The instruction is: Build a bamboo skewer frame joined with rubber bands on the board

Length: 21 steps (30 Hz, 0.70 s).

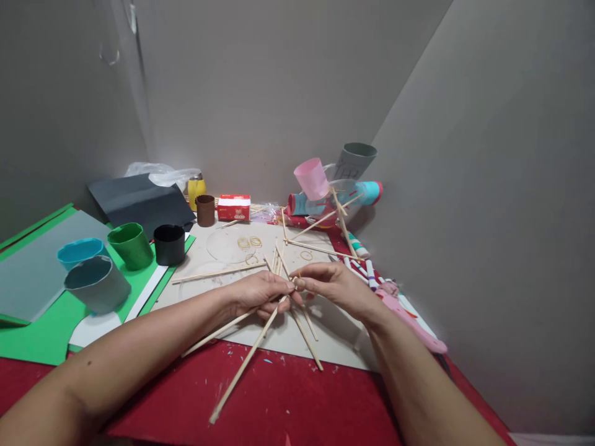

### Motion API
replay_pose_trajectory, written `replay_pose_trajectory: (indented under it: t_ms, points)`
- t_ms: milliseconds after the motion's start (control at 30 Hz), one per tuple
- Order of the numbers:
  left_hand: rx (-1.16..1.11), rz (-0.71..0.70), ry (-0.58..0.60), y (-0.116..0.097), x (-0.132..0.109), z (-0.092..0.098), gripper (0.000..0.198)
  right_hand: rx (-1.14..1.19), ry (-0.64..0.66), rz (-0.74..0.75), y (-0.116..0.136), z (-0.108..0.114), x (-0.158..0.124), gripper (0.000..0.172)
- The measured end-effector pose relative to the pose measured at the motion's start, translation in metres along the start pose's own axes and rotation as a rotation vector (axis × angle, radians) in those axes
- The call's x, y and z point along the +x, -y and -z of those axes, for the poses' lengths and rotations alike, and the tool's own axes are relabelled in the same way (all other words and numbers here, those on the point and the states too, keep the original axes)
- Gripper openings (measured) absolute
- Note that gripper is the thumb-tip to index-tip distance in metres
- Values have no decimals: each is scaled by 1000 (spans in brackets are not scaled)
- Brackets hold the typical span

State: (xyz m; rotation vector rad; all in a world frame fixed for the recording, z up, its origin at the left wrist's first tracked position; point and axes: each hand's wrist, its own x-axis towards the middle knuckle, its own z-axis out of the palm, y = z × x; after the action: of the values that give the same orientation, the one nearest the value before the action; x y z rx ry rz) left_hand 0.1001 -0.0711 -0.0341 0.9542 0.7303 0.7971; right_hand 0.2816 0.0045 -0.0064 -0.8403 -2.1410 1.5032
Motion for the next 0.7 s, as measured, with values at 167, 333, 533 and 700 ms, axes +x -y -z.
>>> replay_pose_trajectory:
  t_ms: [167,333,533,700]
  points:
    - [59,9,-9,1,-2,-5,34,64,67,1,-1,-1,0,29]
    - [145,-14,-51,-1,-4,-15,42,134,137,-56,-4,-2,1,29]
    - [357,-53,-136,-5,-5,-24,36,259,167,-153,-4,-3,0,32]
    - [473,-126,-202,-5,-6,-27,30,318,173,-208,-10,-1,2,33]
